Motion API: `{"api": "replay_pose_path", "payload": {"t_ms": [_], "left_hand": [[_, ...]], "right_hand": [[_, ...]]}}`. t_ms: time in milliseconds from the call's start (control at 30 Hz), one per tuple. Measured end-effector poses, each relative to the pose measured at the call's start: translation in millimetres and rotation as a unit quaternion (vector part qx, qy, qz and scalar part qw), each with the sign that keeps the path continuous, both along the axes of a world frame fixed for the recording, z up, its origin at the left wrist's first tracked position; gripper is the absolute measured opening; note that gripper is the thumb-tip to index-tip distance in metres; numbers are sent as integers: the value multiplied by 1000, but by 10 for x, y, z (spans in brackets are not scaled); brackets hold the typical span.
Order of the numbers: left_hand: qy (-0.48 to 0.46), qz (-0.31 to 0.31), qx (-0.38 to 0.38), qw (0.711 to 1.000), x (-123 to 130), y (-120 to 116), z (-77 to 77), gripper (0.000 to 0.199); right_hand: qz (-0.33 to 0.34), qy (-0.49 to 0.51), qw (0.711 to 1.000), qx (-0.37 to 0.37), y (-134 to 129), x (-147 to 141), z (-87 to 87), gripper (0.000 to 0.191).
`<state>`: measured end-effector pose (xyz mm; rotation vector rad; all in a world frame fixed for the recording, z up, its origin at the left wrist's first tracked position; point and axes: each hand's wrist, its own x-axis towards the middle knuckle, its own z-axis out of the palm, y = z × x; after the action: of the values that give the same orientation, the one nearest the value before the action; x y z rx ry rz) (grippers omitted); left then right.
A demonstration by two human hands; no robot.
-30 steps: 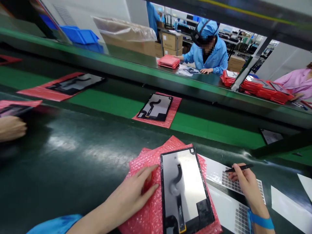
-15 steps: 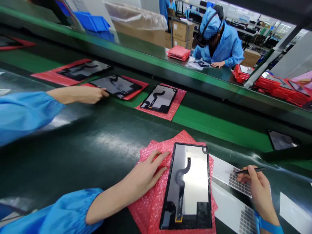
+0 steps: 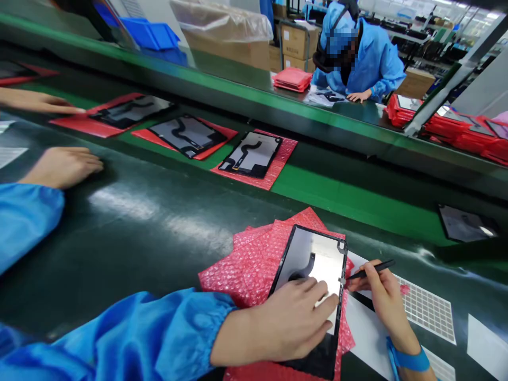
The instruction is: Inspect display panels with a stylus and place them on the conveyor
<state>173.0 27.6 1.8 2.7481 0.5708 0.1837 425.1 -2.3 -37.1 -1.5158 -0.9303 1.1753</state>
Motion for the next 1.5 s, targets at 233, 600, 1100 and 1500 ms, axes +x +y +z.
{"api": "replay_pose_path", "payload": {"t_ms": [233,600,1100,1500], "left_hand": [[59,10,12,998,205,-48,-107,50],[60,2,12,998,173,-39,-85,55],[85,10,-8,996,206,-66,-142,66],[32,39,11,999,163,-46,-259,61]], "right_hand": [[23,7,1000,2,-9,-61,49,43],[44,30,999,6,-11,-55,50,38],[46,21,999,6,-10,-88,12,38],[-196,-148,967,66,-1007,414,427,29]]}}
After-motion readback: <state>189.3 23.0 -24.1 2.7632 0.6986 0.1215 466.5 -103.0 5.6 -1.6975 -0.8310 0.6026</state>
